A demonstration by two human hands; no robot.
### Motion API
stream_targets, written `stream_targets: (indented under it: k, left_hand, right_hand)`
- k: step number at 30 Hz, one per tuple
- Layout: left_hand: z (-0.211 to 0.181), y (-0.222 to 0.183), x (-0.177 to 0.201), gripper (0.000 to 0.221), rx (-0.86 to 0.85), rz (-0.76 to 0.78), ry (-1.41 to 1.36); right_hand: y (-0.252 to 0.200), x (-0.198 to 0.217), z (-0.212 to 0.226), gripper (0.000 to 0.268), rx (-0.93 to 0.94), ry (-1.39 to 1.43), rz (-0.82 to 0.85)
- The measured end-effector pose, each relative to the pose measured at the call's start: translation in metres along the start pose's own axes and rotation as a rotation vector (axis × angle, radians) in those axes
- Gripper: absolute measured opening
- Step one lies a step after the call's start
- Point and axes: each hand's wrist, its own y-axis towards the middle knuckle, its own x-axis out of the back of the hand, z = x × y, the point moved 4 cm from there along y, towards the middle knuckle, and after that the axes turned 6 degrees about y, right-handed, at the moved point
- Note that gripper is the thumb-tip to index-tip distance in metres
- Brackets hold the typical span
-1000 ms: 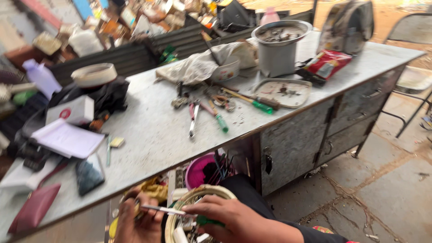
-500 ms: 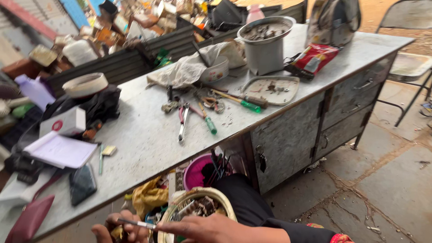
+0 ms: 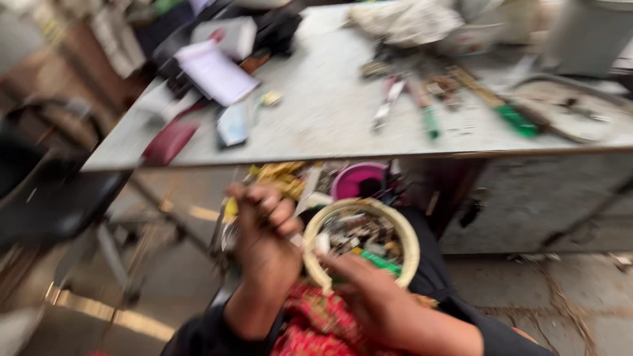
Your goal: The person repairs a small electronic component by removing pieces of tape and using a screwdriver to adjust internal parts while it sits in a container of miscellaneous hardware.
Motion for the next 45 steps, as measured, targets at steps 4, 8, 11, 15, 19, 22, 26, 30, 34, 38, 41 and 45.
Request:
stream_targets:
  k: [4,8,11,15,19,22,26,30,34,38,41,45]
  left_hand:
    - [0.004,-0.002,-0.006,0.034,-0.063,-0.12,0.114]
    - [0.009,-0.007,-0.01,0.035,-0.091,-0.093,0.12]
    - [0.01,-0.01,-0.011,0.035,-0.127,-0.104,0.185]
    - [0.008,-0.011,-0.011,0.037,-0.154,-0.091,0.223]
    - [0.006,-0.012,-0.014,0.039,-0.219,-0.05,0.272]
    - [0.006,-0.013,-0.013,0.041,-0.232,-0.054,0.259]
    - [0.007,-0.014,-0.012,0.041,-0.223,-0.054,0.21]
    - [0.008,-0.017,-0.01,0.039,-0.178,-0.054,0.105]
    - [0.01,-0.022,-0.011,0.04,-0.195,-0.114,0.091]
    - [0.004,-0.032,-0.009,0.038,-0.213,-0.136,0.109]
    - [0.001,-0.035,-0.007,0.039,-0.207,-0.142,0.087]
    - [-0.004,-0.035,-0.004,0.038,-0.211,-0.165,0.025]
  right_hand:
    - [-0.001,0.005,0.009,0.063,-0.082,-0.021,-0.093]
    - [0.0,0.007,0.01,0.06,-0.094,0.007,-0.061]
    - [-0.002,0.01,0.016,0.057,0.026,0.04,-0.053]
    - [-0.006,0.009,0.009,0.058,-0.088,0.084,-0.012]
    - [-0.015,0.008,0.003,0.055,-0.098,0.148,-0.002]
    - [-0.03,0.002,-0.015,0.056,-0.538,0.548,0.006]
    - [-0.034,-0.002,-0.02,0.055,-0.612,0.52,-0.019]
    - [-0.035,-0.008,-0.017,0.053,-0.349,0.487,-0.034]
    - [-0.041,-0.013,-0.031,0.057,-0.462,0.617,0.016]
    - [-0.042,-0.03,-0.035,0.055,-0.311,0.515,-0.003]
    - [-0.045,-0.044,-0.039,0.057,-0.474,0.803,-0.03]
    - [-0.037,-0.052,-0.026,0.056,-0.504,1.11,-0.036]
